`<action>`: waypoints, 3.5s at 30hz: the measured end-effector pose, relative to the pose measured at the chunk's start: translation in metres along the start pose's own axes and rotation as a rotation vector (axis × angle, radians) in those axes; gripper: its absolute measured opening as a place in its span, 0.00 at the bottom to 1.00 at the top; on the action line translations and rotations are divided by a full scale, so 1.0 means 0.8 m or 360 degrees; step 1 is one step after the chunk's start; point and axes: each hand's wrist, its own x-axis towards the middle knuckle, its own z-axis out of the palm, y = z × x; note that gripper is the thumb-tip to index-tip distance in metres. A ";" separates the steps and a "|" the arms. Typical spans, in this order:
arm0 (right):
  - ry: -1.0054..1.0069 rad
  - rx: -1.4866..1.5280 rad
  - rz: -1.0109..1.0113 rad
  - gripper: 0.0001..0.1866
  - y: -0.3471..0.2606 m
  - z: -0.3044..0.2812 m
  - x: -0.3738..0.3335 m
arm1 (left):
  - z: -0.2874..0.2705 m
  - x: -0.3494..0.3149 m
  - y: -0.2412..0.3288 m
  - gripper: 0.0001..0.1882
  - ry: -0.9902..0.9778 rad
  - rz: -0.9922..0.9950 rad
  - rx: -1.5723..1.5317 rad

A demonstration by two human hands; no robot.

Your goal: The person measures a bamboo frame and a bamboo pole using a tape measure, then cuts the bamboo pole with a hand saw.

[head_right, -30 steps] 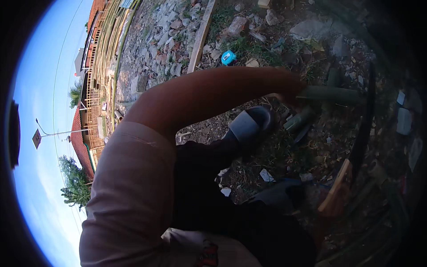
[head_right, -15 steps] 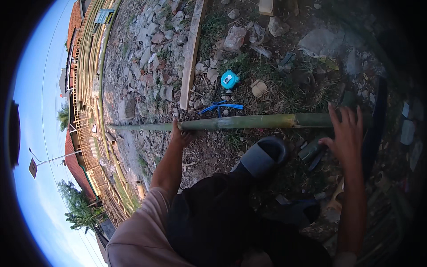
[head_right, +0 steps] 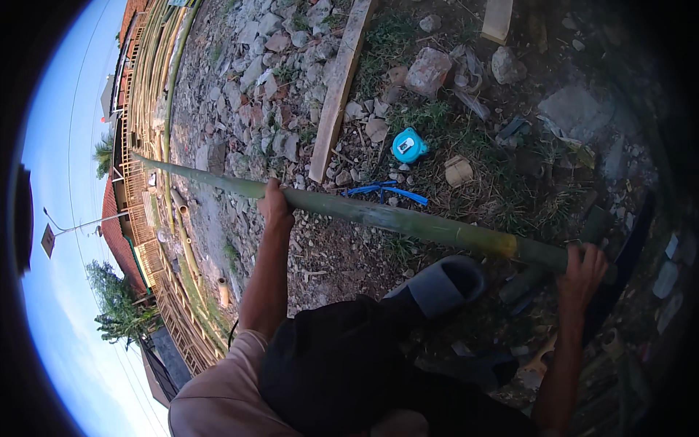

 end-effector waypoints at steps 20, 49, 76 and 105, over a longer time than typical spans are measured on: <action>0.0392 -0.0032 0.0730 0.49 -0.044 -0.022 -0.018 | 0.133 -0.148 0.076 0.31 -0.0302 0.2612 0.0970; 0.0178 -0.0063 0.0709 0.18 -0.006 -0.044 -0.396 | 0.273 -0.583 0.025 0.58 -0.2273 0.3012 0.2263; 0.1436 0.1757 0.0917 0.12 -0.018 -0.163 -0.376 | 0.333 -0.637 -0.059 0.45 -0.1923 0.2832 0.1577; 0.1169 0.1932 0.0905 0.17 0.013 -0.152 -0.295 | 0.283 -0.670 -0.037 0.46 -0.1491 0.2332 0.1414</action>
